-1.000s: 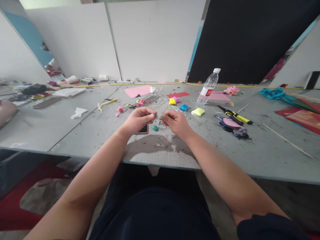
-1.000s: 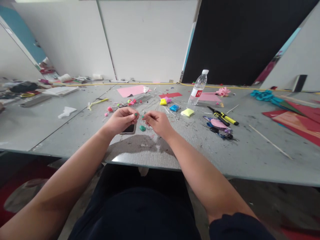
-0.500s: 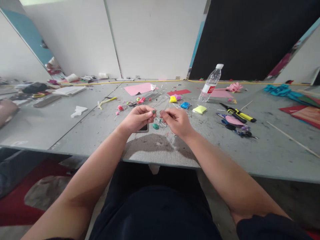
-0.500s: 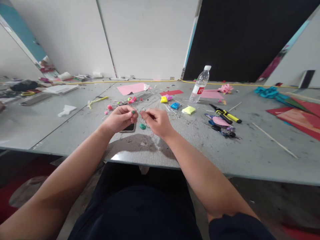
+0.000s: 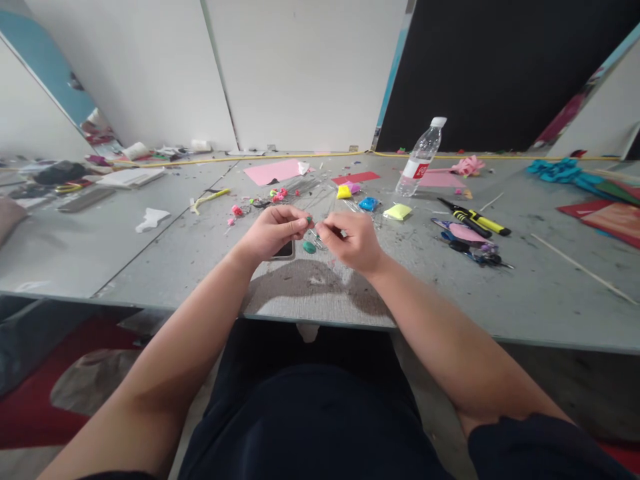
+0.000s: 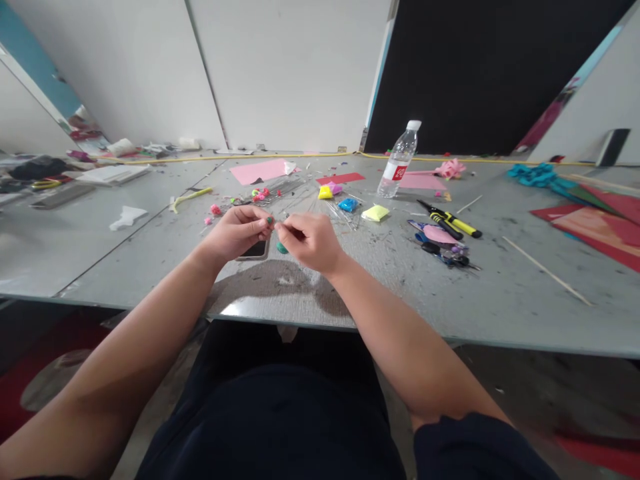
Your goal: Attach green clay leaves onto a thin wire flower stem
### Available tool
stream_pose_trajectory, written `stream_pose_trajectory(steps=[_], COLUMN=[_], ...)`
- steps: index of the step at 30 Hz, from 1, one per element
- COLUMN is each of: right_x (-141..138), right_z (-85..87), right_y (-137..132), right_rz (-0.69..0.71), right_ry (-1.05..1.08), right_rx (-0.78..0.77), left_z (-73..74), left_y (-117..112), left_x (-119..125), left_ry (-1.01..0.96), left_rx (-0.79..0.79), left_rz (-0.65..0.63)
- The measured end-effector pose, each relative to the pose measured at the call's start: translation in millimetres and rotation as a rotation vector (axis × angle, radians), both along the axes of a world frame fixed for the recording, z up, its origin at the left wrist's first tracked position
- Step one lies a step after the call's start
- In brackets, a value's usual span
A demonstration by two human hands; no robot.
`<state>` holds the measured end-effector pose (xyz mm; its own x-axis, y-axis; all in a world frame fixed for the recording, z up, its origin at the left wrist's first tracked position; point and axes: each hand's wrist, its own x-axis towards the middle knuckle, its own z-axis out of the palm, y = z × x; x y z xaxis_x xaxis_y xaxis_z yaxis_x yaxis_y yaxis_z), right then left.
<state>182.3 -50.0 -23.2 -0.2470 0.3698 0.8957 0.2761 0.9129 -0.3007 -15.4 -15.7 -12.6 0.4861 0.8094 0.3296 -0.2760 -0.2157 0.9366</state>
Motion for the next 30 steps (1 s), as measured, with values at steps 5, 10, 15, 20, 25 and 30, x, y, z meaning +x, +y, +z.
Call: stream_pose_trajectory(steps=[5,10,15,20,25,30], right_x=[-0.4,-1.3,-1.0,-0.5,-1.6,-2.5], right_z=[-0.9,-2.2,-1.9,-1.1,-0.6,-0.3], right_y=[-0.1,0.7,0.7,0.1,-0.3,-0.8], right_rz=[0.010,0.012,0.005,0.006,0.010,0.023], right_ry=[-0.016,-0.009,-0.025,-0.030,-0.022,-0.012], right_rx=[-0.010,-0.018,-0.018,-0.028,-0.017,-0.025], left_z=[-1.0,-2.0,-2.2,-1.0,-0.1,-0.6], left_y=[0.5,0.9,0.8,-0.6,-1.2,-1.1], left_x=[-0.3,-1.4,-1.9,-1.5,-1.2,-0.9], left_ry=[0.035,0.055,0.082,0.071,0.066,0.065], left_rx=[0.028,0.015,0.036,0.029,0.030,0.033], left_rz=[0.011,0.013,0.020,0.017,0.016,0.020])
